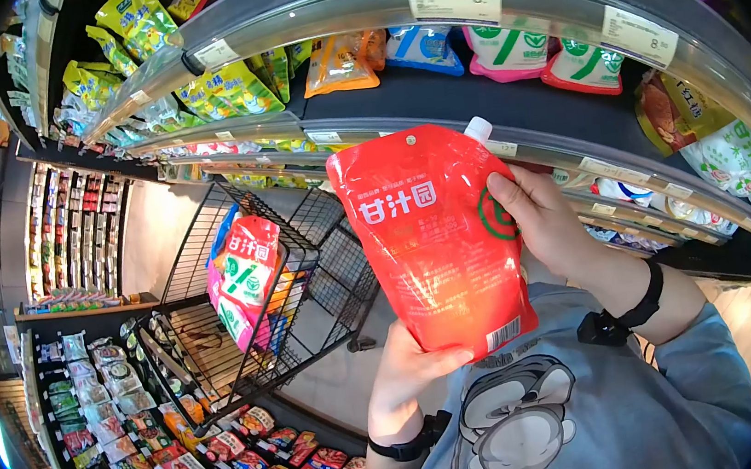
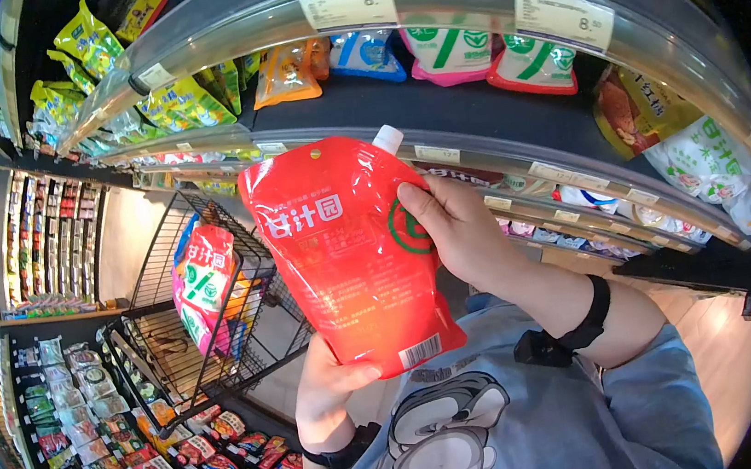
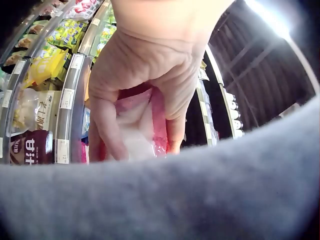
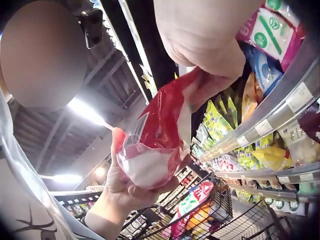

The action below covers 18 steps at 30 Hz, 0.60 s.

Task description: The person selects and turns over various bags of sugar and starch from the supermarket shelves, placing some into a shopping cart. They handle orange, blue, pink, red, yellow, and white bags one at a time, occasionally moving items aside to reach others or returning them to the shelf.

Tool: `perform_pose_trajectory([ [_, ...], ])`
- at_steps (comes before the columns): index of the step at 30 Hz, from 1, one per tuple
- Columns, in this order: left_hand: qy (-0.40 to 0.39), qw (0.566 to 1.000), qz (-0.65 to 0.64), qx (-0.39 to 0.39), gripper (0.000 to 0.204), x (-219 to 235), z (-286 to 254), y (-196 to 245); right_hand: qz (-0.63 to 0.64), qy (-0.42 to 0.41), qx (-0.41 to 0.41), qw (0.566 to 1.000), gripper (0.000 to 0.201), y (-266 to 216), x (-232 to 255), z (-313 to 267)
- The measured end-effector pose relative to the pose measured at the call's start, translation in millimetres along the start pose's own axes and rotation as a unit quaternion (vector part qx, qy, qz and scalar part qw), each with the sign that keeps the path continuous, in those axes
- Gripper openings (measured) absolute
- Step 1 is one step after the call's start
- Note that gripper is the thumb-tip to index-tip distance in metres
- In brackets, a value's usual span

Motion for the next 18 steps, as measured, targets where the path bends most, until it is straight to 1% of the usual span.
perform_pose_trajectory([
  [4, 0.007, 1.0, -0.008, -0.003, 0.052, 11.8, -4.7, 9.3, -0.024, -0.01, -0.008, 1.0, 0.031, 7.9, -14.7, 7.0],
  [6, 0.015, 1.0, -0.001, -0.006, 0.05, 20.4, -8.9, 16.3, -0.004, -0.007, -0.052, 0.999, 0.031, 17.5, -24.9, 10.3],
  [9, 0.027, 1.0, 0.013, 0.009, 0.049, 40.1, -14.4, 22.6, 0.007, -0.024, -0.064, 0.998, 0.031, 22.4, -46.0, 17.5],
  [13, 0.033, 0.999, 0.01, 0.01, 0.048, 65.0, -19.2, 35.5, 0.013, -0.055, -0.061, 0.997, 0.034, 27.9, -75.6, 26.0],
  [15, 0.036, 0.998, 0.006, 0.056, 0.064, 85.5, -22.7, 30.4, -0.039, -0.051, -0.113, 0.992, 0.032, 39.7, -87.7, 29.8],
  [16, 0.042, 0.998, 0.006, 0.046, 0.064, 96.0, -23.4, 33.5, -0.041, -0.061, -0.107, 0.992, 0.032, 42.7, -98.1, 32.9],
  [18, 0.077, 0.996, -0.002, 0.046, 0.062, 120.5, -25.1, 33.8, 0.015, -0.063, -0.138, 0.988, 0.037, 57.0, -120.6, 36.4],
])
Point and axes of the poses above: each hand's wrist, its own z-axis towards the middle knuckle, its own x-axis out of the back of the hand, y = z × x, the point moved 9 cm from there along z, towards the middle knuckle, and after that the axes turned 2 degrees about y, right-handed, at the moved point
